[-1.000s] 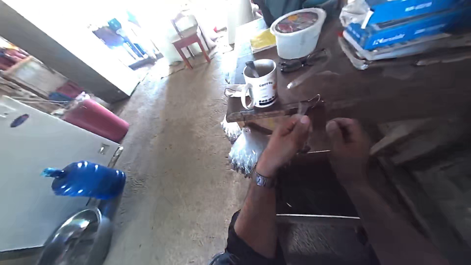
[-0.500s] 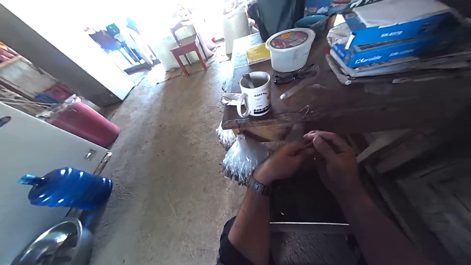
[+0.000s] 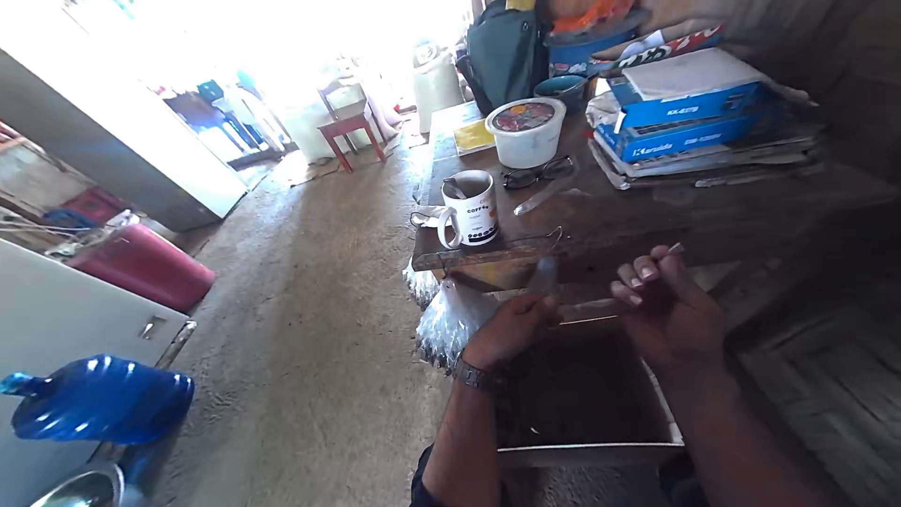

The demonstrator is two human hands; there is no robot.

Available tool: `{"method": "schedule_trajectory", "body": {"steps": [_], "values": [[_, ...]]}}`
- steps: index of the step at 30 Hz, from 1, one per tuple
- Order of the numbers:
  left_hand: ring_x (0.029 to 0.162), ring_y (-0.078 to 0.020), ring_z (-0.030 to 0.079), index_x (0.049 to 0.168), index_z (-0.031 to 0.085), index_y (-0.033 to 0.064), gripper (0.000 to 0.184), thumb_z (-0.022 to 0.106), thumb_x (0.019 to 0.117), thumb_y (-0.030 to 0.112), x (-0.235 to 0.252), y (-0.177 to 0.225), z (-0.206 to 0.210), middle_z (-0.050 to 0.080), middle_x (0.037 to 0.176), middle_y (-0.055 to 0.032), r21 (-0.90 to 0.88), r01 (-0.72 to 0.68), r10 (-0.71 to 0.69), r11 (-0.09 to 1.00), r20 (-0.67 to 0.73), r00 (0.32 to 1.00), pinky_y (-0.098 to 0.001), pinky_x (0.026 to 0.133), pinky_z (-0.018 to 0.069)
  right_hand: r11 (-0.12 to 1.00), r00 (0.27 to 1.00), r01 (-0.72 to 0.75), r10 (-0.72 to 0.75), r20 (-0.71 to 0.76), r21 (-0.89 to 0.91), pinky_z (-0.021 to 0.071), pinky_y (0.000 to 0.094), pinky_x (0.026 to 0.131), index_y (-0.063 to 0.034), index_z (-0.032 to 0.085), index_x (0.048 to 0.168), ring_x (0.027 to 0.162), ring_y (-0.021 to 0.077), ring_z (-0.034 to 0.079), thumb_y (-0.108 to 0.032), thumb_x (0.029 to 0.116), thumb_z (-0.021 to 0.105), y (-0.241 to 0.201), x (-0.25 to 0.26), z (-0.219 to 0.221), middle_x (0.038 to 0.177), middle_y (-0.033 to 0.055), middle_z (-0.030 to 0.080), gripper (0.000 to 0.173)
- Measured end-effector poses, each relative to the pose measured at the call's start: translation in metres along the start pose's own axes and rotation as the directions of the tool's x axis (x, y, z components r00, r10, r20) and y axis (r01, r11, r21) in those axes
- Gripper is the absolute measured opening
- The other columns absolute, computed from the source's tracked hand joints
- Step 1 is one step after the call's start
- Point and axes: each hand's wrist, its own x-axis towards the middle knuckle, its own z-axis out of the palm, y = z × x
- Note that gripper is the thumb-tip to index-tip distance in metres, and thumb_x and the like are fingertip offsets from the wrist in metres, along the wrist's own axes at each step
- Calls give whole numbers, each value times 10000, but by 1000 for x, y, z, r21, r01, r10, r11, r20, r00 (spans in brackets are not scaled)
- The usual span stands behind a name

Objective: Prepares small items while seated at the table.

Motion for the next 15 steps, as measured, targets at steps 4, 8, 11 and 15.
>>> {"method": "schedule_trajectory", "body": {"steps": [4,8,11,15], "values": [[639,-109,580,1100,693,51,398,418,1118,338,1,-4,-6,667,874,-32,145,66,-41,987,-172,984,-276,587,516,997,1000,-9,11,18,-79,507,203,545,-204,620,1055,611,57,573,-214,1098,372,-4,-1,-3,781,-43,609,251],[664,-118,591,1015,720,81,351,479,1092,325,2,-3,-7,640,782,-15,277,62,32,959,-324,945,-328,649,530,969,999,29,-19,45,-246,479,187,490,-218,620,1052,579,53,551,-213,1097,400,-11,1,-5,822,-31,620,225],[645,-93,588,965,741,62,237,612,1046,243,7,12,5,662,759,-14,173,-151,212,973,-428,879,-278,615,509,816,995,60,-4,97,-575,523,236,507,-171,644,1092,607,98,600,-141,1025,549,-6,-2,-6,900,25,676,120],[686,-102,635,1239,727,84,278,708,985,195,14,22,20,711,870,-38,149,-236,276,960,-387,880,-283,650,567,642,969,61,146,201,-764,552,284,540,-56,641,1117,666,156,645,-206,996,684,14,-8,-5,917,82,695,197]]}}
